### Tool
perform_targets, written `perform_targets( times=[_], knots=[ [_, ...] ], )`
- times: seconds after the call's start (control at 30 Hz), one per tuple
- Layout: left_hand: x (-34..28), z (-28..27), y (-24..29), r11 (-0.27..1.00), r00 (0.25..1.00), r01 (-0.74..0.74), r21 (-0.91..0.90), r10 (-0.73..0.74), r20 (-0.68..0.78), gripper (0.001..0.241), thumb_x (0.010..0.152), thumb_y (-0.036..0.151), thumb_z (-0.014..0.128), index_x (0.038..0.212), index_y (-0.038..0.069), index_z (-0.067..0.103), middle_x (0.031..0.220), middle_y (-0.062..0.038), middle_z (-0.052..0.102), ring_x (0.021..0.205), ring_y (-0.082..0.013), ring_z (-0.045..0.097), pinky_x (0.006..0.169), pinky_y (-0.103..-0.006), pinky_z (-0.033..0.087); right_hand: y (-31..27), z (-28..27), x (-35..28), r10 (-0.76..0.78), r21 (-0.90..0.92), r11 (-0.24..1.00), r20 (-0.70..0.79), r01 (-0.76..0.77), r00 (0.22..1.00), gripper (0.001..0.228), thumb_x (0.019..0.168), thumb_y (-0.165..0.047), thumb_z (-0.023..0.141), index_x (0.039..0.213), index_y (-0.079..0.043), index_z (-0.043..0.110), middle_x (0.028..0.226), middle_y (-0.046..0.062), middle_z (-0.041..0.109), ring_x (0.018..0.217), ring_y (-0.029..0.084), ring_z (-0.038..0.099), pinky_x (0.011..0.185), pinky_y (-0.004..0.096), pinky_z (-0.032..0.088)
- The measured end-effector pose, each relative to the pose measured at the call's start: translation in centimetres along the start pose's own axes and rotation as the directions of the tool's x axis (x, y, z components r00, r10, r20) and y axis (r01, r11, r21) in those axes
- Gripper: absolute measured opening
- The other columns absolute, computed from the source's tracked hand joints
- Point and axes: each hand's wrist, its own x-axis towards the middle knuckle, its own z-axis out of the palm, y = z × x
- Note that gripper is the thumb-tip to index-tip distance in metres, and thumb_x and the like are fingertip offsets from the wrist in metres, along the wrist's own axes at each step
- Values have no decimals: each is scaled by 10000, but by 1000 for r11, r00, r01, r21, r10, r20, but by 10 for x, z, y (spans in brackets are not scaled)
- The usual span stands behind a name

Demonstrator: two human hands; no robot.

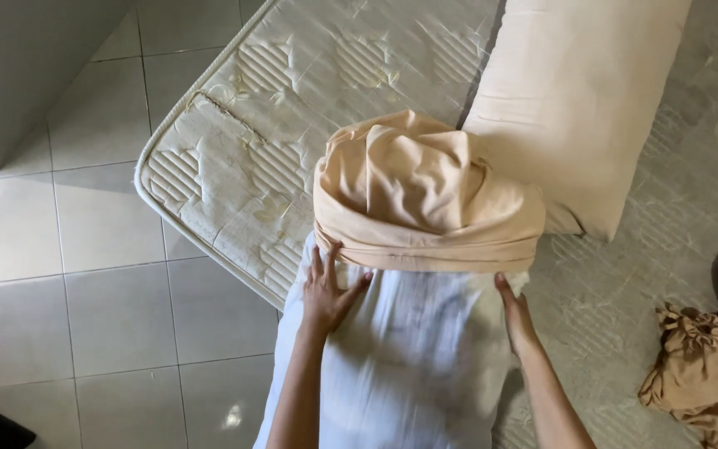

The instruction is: The person places a pillow into a pillowcase on a bed. They pull the pillowcase over the pillow, tuck the edges, and smooth the fabric to fit the pillow.

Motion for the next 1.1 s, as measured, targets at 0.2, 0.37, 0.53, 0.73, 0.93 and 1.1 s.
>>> perform_targets(
  times=[0.2,0.37,0.53,0.73,0.93,1.1],
  knots=[
    [59,102,-33,1000,987,20,-1,-19,163,777,913,652,455,1582,278,327,1526,-152,461,1198,-394,645,1014,-533,518,-104,-11,-169,-338,8,940,163,342,927,357,916,-278,612,1136,3,620,915,126,614,799,233,553,728,378,423],
    [70,125,-20,980,979,25,-200,17,205,682,964,549,472,1533,173,456,1369,-105,662,1178,-290,665,1010,-422,526,-151,37,-257,-379,-414,807,183,421,907,326,874,-303,675,866,-2,800,476,72,617,359,161,469,359,263,312],
    [59,96,-29,934,988,118,-336,-78,130,640,986,508,417,1505,139,480,1331,-127,666,1146,-282,659,991,-413,525,-140,114,-291,-653,-420,559,310,715,691,387,798,-431,759,787,-44,743,655,114,784,496,237,739,479,331,581],
    [21,57,-39,827,972,231,-512,-221,82,606,1013,459,351,1473,98,509,1287,-153,671,1106,-273,653,967,-401,525,-124,193,-282,-642,-669,98,523,736,561,282,823,-304,727,762,-42,639,655,154,677,458,310,638,473,402,551],
    [-22,37,-19,635,928,321,-703,-360,99,591,1039,411,285,1440,58,538,1242,-179,676,1067,-264,646,944,-389,524,-114,171,-194,-646,-389,527,394,756,654,642,858,-610,573,1030,2,664,565,51,682,345,167,573,284,259,448],
    [-58,-76,24,514,977,214,-831,-107,185,1128,712,754,393,1596,59,312,1599,-233,434,1443,-425,454,1130,-613,380,-131,165,-192,-458,-15,798,636,603,621,305,998,-261,508,1113,-46,691,718,-10,586,573,76,436,520,241,341]
  ],
)
